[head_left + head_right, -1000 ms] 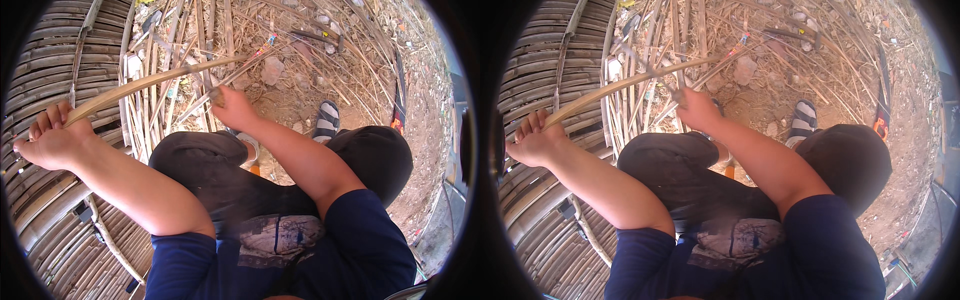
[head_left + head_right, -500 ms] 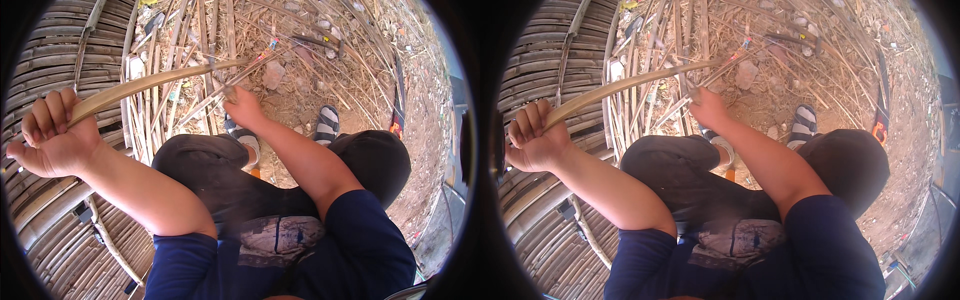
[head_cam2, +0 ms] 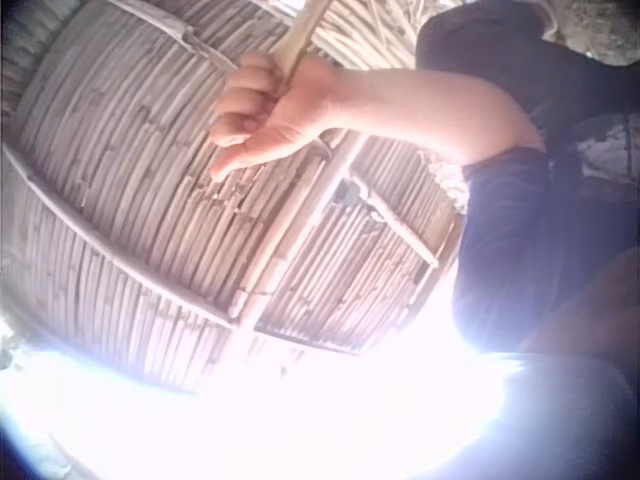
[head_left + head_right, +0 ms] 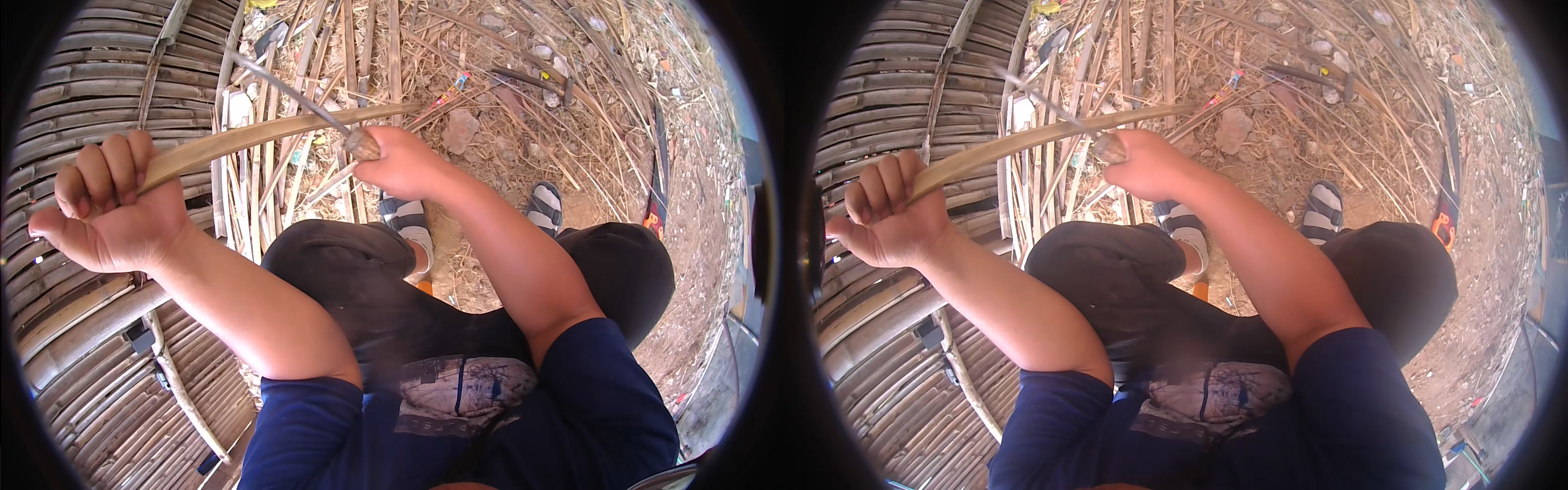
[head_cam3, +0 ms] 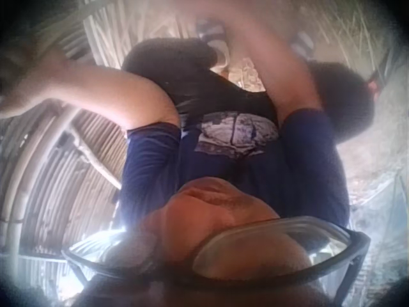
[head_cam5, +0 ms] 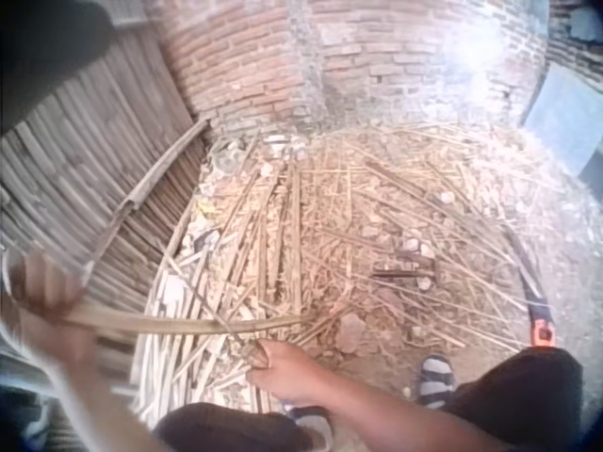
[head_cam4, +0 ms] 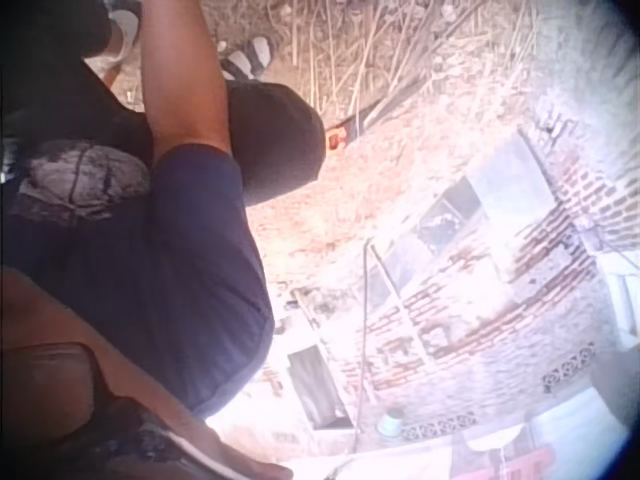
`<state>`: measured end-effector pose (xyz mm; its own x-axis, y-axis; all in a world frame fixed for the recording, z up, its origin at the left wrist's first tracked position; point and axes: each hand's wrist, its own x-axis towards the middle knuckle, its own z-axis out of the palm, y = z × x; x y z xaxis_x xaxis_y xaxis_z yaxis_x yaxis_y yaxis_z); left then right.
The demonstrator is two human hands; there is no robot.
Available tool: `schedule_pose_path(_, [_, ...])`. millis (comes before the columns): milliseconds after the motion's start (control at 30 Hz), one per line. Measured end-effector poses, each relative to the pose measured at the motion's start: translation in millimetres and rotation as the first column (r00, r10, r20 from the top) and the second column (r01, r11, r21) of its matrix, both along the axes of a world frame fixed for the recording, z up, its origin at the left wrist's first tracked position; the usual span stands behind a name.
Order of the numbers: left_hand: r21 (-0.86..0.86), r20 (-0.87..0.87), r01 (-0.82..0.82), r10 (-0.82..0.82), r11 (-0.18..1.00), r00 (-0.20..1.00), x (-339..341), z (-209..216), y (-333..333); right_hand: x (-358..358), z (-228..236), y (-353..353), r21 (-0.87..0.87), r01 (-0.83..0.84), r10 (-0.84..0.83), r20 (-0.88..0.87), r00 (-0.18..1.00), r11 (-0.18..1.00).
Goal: The person uses a knife to shave a strip of bamboo while sitting on the ground, then uses a larger machete-like blade to continue smoothing and shaping the wood strip.
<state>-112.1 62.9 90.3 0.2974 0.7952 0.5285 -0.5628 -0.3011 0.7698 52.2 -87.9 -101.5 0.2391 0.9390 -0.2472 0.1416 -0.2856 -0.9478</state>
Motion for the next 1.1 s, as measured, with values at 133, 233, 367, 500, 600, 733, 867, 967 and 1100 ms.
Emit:
schedule_pose_path(133, [0.041,0.001,-0.064,0.064,0.997,0.998,11,-1,-6,-23,15,4,0.207,0.005,-0.007,0.009,1.0,0.978])
schedule_pose_path(233, [0.042,0.01,-0.153,0.152,0.987,0.988,9,-2,-5,-30,11,4,0.131,-0.038,0.048,-0.07,0.996,0.991])
schedule_pose_path(367, [0.008,0.03,-0.168,0.168,0.986,0.985,-1,-7,4,-32,16,5,0.091,-0.043,0.045,-0.02,0.999,0.995])
schedule_pose_path(500, [0.032,0.035,-0.168,0.166,0.985,0.985,-3,-8,4,-24,41,2,0.088,-0.074,0.061,0.145,0.988,0.993])
schedule_pose_path(600, [0.067,0.012,-0.14,0.139,0.988,0.99,14,-1,-9,-21,44,-3,0.124,-0.042,0.018,0.19,0.982,0.991])
schedule_pose_path(733, [0.051,0.017,-0.096,0.095,0.994,0.995,28,4,-16,-22,31,-8,0.089,0.036,-0.044,0.099,0.994,0.995])
schedule_pose_path(867, [-0.018,0.046,-0.037,0.038,0.999,0.998,21,4,-15,-17,46,-11,0.06,0.025,-0.04,0.28,0.959,0.998])
schedule_pose_path(967, [-0.022,0.077,0.036,-0.034,0.999,0.996,24,6,-25,-17,71,-18,0.062,-0.011,0.0,0.189,0.982,0.998])
schedule_pose_path(1100, [0.01,0.103,0.114,-0.115,0.993,0.988,22,3,-23,-25,75,-21,0.054,0.01,-0.022,0.234,0.972,0.999])
